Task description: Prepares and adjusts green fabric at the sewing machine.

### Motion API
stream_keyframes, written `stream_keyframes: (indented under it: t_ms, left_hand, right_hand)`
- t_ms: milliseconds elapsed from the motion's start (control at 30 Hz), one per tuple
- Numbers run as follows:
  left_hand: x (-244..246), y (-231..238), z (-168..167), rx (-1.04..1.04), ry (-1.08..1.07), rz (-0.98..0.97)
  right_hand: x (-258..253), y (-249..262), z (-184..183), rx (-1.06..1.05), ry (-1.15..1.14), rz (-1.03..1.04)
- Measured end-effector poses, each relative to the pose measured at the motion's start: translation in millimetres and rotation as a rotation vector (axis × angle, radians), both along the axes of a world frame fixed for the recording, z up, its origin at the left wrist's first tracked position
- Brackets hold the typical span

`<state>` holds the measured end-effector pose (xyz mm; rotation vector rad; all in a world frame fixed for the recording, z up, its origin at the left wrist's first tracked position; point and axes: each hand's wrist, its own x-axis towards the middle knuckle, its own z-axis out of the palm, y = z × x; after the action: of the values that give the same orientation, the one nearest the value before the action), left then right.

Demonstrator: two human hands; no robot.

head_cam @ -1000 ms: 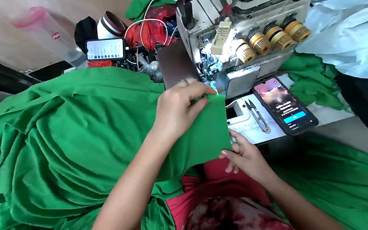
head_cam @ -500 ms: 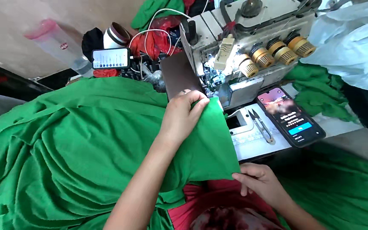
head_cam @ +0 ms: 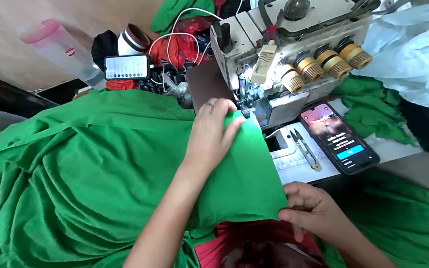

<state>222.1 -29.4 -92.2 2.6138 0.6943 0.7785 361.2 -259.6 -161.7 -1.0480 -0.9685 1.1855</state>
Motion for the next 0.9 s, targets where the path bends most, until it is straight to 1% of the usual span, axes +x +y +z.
stream_keyframes:
  t_ms: [67, 133, 200, 267, 300, 400, 467, 533, 600, 667, 733, 800, 900]
  left_hand:
    - [-17, -22, -11, 0.045, -0.040, -0.117]
    - [-28, -50, -33, 0.074, -0.037, -0.238]
    - [-34, -64, -55, 0.235, 0.049, -0.256]
    - [-35, -61, -61, 0.351, 0.061, -0.212]
    - [-34, -55, -56, 0.366, 0.034, -0.202]
    - [-24, -36, -27, 0.373, -0.037, -0.237]
    - [-15, -21, -13, 0.336, -0.030, -0.258]
    - [-7, -5, -9, 0.281, -0.007, -0.240]
    - [-2, 10, -7, 0.255, 0.027, -0.216]
    - [2, 25, -4, 0.237, 0.072, -0.213]
    - [5, 39, -1, 0.238, 0.087, -0.217]
    - [9, 47, 0, 0.228, 0.099, -0.170]
    - [10, 45, 4, 0.119, 0.149, 0.013]
  right_hand:
    - [-1, 8, 5, -0.012, 0.024, 0.019]
    - [-1, 20, 7, 0.000, 0.002, -0.006]
    - [0, 34, 9, 0.023, -0.043, -0.048]
    - [4, 50, 11, 0.052, -0.088, -0.083]
    - [7, 60, 13, 0.068, -0.110, -0.098]
    - [15, 85, 18, 0.127, -0.192, -0.166]
    - [20, 100, 15, 0.203, -0.316, -0.209]
    - [22, 110, 8, 0.274, -0.497, -0.252]
    - [24, 114, 3, 0.276, -0.676, -0.280]
    - [26, 113, -2, 0.273, -0.781, -0.287]
    - [25, 110, -6, 0.272, -0.834, -0.287]
    - [23, 105, -8, 0.263, -0.854, -0.282]
    - [20, 96, -4, 0.255, -0.827, -0.244]
